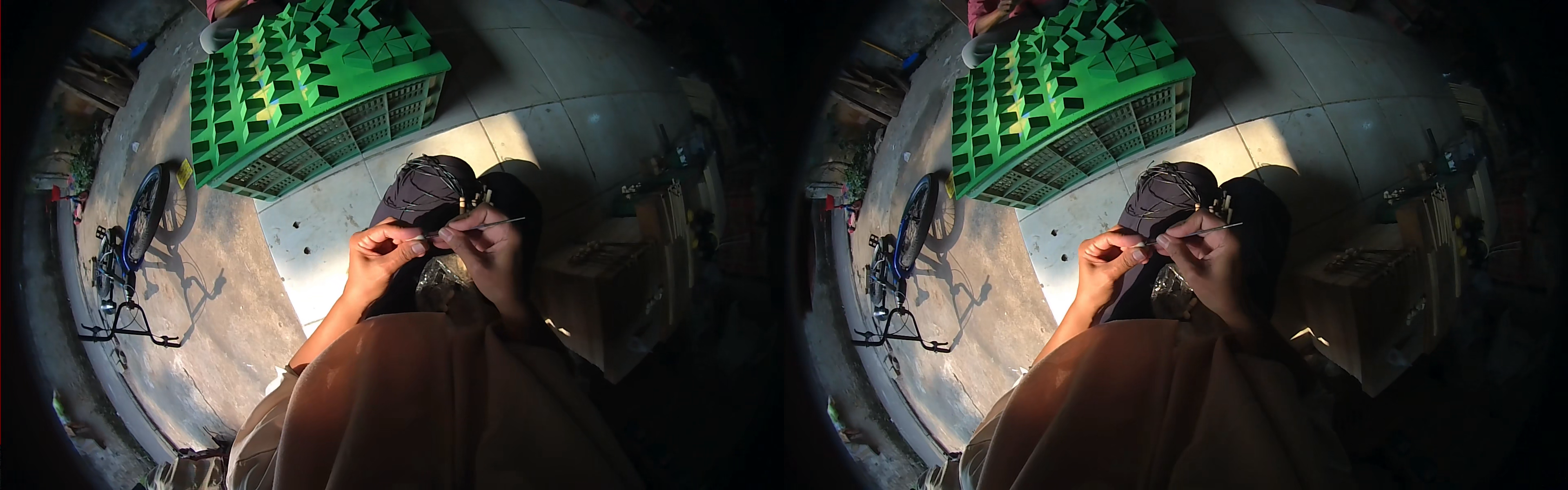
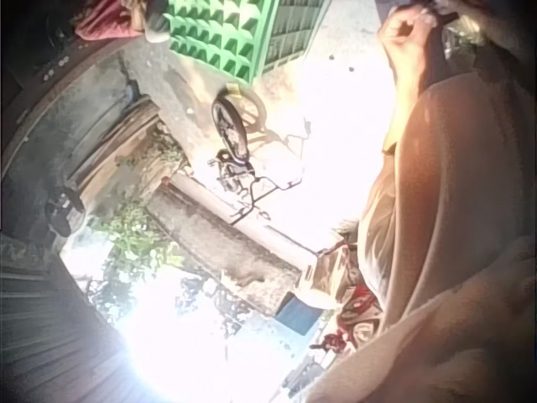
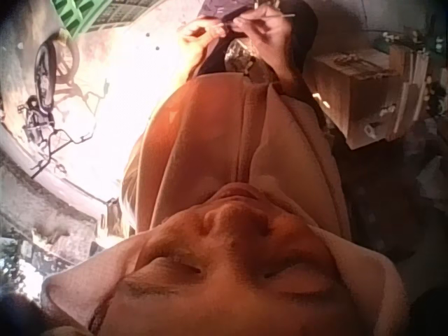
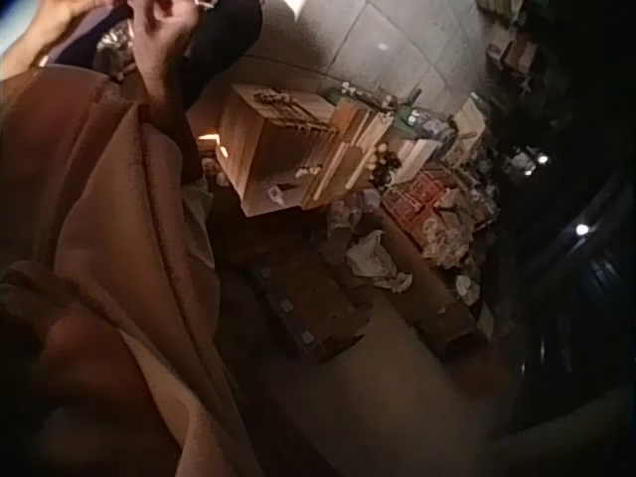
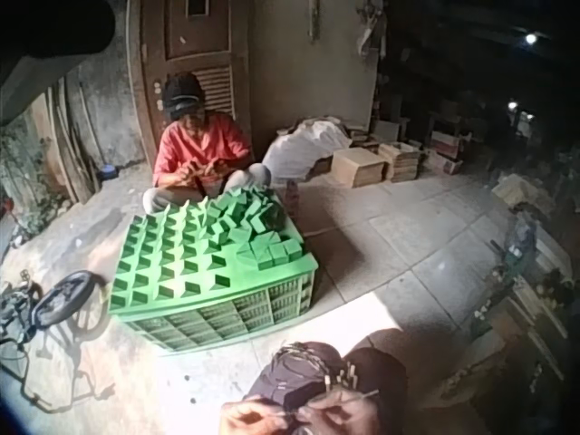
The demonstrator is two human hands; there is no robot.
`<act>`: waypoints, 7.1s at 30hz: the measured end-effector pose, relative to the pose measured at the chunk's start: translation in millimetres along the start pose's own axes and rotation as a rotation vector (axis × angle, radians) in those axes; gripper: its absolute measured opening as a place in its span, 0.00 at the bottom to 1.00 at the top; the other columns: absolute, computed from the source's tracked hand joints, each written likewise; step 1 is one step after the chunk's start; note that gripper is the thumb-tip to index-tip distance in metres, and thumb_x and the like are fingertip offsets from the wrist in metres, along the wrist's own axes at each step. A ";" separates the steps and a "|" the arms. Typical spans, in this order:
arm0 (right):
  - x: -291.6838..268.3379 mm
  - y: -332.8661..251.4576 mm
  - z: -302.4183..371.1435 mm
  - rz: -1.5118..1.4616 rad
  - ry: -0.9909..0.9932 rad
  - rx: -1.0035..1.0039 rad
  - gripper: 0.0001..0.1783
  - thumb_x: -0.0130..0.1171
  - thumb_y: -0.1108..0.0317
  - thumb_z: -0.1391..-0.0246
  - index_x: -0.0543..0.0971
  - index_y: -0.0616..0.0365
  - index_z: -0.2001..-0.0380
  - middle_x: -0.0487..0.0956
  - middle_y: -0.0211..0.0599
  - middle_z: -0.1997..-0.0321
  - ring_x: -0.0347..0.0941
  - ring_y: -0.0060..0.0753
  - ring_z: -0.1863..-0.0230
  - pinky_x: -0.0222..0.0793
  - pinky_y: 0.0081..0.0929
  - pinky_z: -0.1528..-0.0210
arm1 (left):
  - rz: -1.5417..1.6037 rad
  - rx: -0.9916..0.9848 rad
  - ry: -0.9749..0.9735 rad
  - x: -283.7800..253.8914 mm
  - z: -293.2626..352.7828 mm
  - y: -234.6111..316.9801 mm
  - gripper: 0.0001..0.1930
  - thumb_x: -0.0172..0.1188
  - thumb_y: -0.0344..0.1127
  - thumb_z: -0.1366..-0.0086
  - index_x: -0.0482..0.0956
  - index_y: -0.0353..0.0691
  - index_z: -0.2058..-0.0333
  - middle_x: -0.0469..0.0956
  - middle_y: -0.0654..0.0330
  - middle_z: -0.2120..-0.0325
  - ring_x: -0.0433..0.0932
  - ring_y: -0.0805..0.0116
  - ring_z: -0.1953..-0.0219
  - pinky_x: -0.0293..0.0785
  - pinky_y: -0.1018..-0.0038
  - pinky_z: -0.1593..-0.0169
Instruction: Apply glue and assemble small wooden sticks into a structure.
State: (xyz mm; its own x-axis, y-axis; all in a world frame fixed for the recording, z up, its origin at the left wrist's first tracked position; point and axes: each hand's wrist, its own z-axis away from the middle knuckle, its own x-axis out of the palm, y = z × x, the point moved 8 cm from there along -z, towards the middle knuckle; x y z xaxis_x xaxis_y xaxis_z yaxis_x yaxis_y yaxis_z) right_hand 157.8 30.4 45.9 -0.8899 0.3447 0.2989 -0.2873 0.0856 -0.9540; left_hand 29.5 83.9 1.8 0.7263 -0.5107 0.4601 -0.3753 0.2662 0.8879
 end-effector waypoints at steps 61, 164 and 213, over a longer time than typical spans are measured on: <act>-60.3 -133.8 22.9 0.226 0.067 -0.312 0.11 0.44 0.70 0.46 0.71 0.69 0.67 0.74 0.51 0.62 0.72 0.38 0.59 0.65 0.33 0.52 | 0.114 -0.166 0.104 -19.6 0.8 -15.6 0.07 0.56 0.26 0.44 0.74 0.33 0.66 0.76 0.57 0.72 0.74 0.72 0.68 0.71 0.78 0.65; -55.6 -110.7 11.8 0.039 0.154 -0.402 0.07 0.44 0.75 0.50 0.70 0.67 0.71 0.72 0.40 0.70 0.73 0.33 0.63 0.66 0.31 0.55 | -0.378 -0.006 0.048 -14.8 -11.5 17.3 0.06 0.57 0.20 0.48 0.74 0.30 0.69 0.73 0.61 0.70 0.71 0.75 0.67 0.67 0.81 0.60; 8.3 -1.6 -28.6 0.655 -0.161 -0.270 0.16 0.63 0.79 0.62 0.77 0.64 0.64 0.74 0.32 0.68 0.69 0.16 0.71 0.65 0.12 0.71 | -0.274 0.078 0.141 -52.0 -27.2 20.9 0.08 0.59 0.22 0.48 0.77 0.33 0.67 0.74 0.60 0.68 0.73 0.75 0.66 0.69 0.82 0.60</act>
State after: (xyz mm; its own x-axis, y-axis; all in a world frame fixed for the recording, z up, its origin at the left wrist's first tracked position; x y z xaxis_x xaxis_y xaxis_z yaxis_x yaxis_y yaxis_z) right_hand 161.0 59.9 49.2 -0.8963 0.2639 -0.3564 0.4019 0.1437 -0.9044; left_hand -0.4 138.2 -3.6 0.8769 -0.4352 0.2041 -0.1938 0.0684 0.9787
